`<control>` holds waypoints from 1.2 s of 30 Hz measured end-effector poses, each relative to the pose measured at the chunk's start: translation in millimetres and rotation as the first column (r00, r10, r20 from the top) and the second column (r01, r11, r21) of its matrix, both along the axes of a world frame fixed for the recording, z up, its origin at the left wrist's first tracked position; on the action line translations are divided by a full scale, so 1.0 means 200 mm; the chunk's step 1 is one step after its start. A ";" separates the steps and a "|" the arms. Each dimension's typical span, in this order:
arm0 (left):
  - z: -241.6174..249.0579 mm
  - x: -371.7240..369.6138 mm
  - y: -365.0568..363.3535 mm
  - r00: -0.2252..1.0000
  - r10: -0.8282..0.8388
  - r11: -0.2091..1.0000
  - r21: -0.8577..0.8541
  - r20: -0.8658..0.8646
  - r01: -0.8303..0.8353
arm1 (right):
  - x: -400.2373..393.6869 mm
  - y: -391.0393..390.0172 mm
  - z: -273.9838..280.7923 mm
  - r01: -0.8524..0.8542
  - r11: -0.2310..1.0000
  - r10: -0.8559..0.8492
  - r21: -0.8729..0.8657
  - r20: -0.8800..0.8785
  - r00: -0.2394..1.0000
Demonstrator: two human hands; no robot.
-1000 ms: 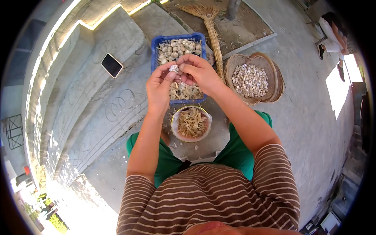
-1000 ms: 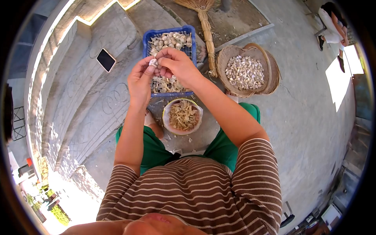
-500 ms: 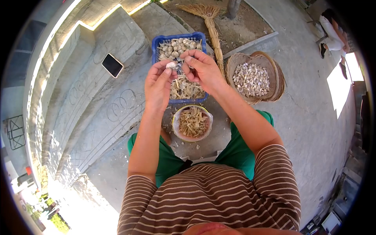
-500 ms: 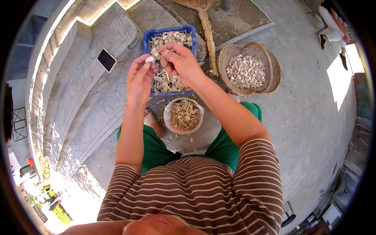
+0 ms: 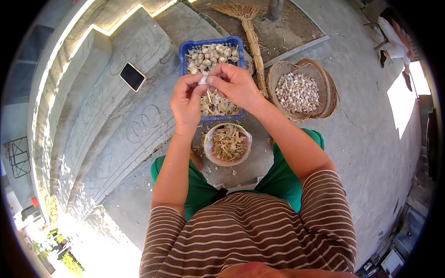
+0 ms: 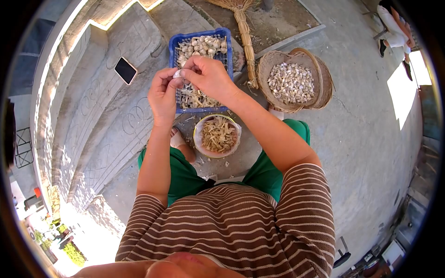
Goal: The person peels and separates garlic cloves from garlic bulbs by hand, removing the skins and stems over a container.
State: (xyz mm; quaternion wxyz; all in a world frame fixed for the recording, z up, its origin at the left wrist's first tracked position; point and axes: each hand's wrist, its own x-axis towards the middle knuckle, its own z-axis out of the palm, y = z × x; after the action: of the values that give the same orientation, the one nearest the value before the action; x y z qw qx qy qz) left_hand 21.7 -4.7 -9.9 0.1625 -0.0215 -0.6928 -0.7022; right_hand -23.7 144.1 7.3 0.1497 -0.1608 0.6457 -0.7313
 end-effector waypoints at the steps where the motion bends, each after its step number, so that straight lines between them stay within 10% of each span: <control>1: 0.00 0.00 0.00 1.000 0.005 1.000 -0.008 -0.006 -0.005 | 0.00 0.00 0.01 -0.011 1.000 0.011 0.021 0.007 1.000; 6: 0.02 0.02 0.02 1.000 -0.005 1.000 -0.006 0.008 0.005 | 0.00 0.01 0.00 0.030 0.998 -0.030 0.047 0.006 1.000; 12: 0.05 0.00 0.03 0.989 -0.105 0.885 0.463 0.100 0.047 | -0.03 0.05 -0.02 0.125 0.947 -0.057 0.295 -0.230 0.972; 14: 0.03 0.00 0.01 0.981 -0.151 0.887 0.455 0.122 0.080 | -0.06 0.08 -0.07 0.393 0.737 0.093 0.549 -0.659 0.746; 17: 0.06 0.00 0.03 0.985 -0.088 0.924 0.383 0.149 0.024 | -0.06 0.08 -0.02 0.422 0.816 -0.023 0.395 -0.707 0.707; 20: 0.06 0.00 0.03 0.991 -0.060 0.954 0.298 0.119 0.022 | -0.05 0.07 0.05 0.034 0.978 0.014 0.206 -0.225 0.974; 23: 0.05 0.00 0.05 0.999 -0.025 1.000 0.008 -0.029 0.026 | -0.01 0.02 0.01 -0.063 0.998 0.065 0.017 -0.116 0.991; 36: 0.04 0.04 0.09 0.996 0.022 1.000 0.007 0.081 -0.023 | 0.06 -0.06 -0.05 0.075 0.981 -0.081 -0.178 -0.026 0.996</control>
State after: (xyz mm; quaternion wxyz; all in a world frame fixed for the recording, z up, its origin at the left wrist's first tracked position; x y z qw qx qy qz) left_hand 29.1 13.2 -2.7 0.1424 0.0152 -0.6962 -0.7034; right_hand -11.5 132.7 -2.1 0.0952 -0.1601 0.5864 -0.7883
